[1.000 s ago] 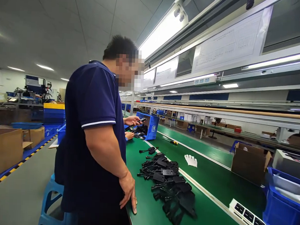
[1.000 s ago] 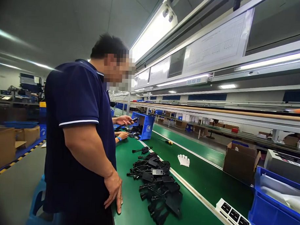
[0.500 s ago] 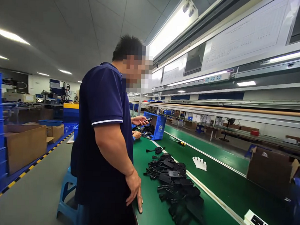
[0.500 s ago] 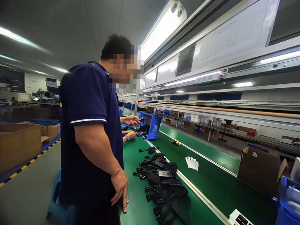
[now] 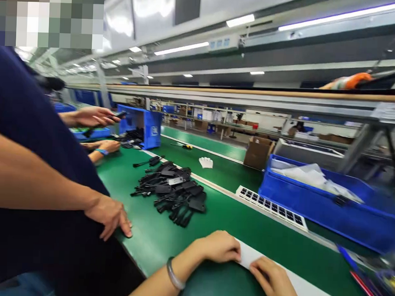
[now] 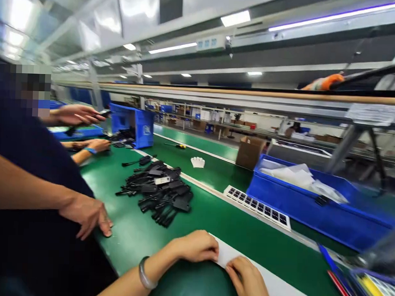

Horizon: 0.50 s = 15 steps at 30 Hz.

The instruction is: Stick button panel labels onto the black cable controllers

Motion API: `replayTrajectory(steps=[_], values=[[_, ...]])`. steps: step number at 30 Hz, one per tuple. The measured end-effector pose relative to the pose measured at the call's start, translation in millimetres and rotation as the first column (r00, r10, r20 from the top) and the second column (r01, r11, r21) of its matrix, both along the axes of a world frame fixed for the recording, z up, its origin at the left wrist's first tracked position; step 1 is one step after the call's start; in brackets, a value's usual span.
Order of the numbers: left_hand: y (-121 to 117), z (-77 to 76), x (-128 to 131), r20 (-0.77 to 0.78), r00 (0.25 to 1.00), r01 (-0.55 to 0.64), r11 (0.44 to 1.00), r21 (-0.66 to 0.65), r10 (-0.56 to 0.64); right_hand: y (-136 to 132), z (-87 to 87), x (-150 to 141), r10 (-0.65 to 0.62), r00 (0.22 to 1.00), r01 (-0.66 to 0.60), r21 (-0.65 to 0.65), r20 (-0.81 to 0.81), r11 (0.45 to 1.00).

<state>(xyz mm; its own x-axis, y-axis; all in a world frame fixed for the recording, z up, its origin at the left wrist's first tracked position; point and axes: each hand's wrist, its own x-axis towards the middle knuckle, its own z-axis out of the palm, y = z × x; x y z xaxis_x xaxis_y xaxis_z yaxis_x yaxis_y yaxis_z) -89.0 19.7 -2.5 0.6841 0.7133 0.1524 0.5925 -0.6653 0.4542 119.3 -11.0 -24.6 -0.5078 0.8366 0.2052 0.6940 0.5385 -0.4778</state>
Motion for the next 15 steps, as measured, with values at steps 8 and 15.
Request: replayTrajectory(steps=[8, 15], values=[[8, 5.0, -18, -0.047, 0.997, 0.051, 0.996, -0.074, -0.055, -5, 19.4, -10, -0.092, 0.996, 0.088, -0.228, -0.006, 0.970], [5, 4.8, -7, -0.152, 0.988, -0.032, 0.998, -0.052, 0.024, -7, 11.9, -14, -0.143, 0.980, 0.163, -0.140, 0.138, 0.977]])
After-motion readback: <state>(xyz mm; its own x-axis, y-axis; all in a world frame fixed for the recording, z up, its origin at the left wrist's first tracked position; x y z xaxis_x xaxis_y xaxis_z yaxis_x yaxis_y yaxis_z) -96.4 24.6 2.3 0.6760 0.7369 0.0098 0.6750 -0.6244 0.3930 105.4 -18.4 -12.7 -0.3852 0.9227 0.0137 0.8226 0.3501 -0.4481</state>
